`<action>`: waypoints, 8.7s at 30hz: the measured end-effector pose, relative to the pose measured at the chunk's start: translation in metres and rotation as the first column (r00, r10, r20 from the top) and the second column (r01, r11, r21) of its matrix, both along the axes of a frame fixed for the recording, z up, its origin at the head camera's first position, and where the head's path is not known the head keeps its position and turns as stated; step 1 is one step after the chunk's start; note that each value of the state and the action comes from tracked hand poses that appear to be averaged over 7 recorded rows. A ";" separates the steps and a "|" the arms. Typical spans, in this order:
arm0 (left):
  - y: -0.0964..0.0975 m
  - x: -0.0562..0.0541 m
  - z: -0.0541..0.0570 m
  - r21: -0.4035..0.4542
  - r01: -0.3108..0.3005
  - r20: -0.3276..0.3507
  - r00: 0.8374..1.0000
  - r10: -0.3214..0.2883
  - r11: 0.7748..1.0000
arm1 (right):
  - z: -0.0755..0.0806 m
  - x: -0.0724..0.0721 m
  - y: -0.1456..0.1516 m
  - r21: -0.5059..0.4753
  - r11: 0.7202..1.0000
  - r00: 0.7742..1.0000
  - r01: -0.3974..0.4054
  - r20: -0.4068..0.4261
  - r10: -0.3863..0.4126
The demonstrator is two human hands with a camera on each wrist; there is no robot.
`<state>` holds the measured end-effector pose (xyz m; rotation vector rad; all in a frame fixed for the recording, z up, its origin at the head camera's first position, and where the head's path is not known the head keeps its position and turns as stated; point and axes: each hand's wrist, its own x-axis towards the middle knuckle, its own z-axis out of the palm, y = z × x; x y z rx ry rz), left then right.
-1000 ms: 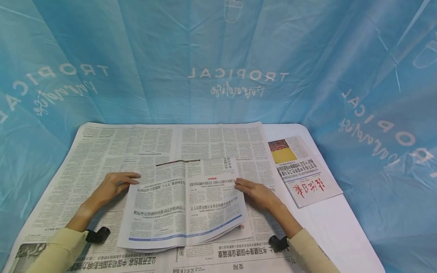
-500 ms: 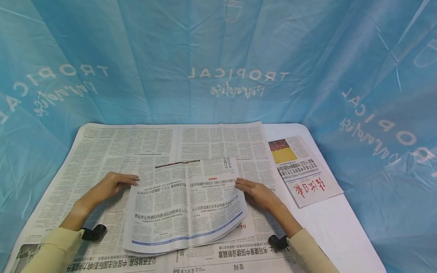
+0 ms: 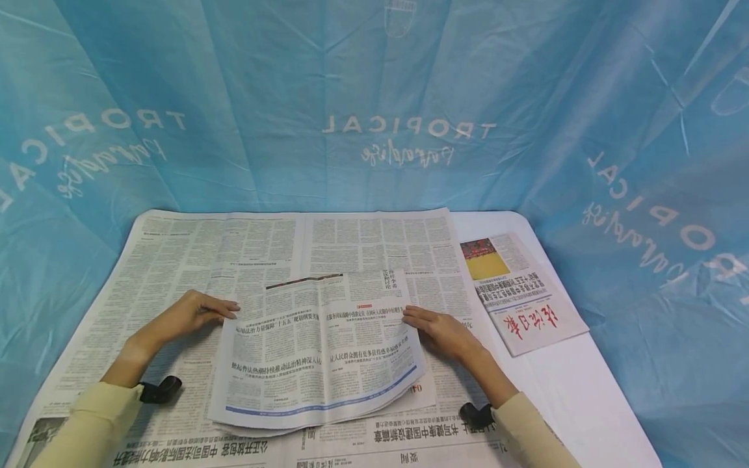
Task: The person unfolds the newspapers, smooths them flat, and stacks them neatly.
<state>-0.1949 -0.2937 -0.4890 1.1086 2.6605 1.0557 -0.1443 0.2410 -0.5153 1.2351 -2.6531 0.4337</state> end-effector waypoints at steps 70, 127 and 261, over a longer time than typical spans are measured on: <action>-0.008 0.033 -0.014 0.104 -0.065 -0.004 0.998 0.066 0.992 | 0.004 0.000 -0.009 -0.168 0.977 0.974 -0.131 -0.204 0.096; 0.020 0.011 -0.021 0.147 -0.454 0.018 0.890 0.457 0.879 | -0.006 -0.028 -0.028 -0.397 0.732 0.821 0.555 0.406 -0.402; 0.335 -0.054 -0.010 -0.292 -0.370 0.075 0.910 0.407 0.882 | -0.012 0.018 -0.024 -0.276 0.675 0.603 0.685 0.735 -0.311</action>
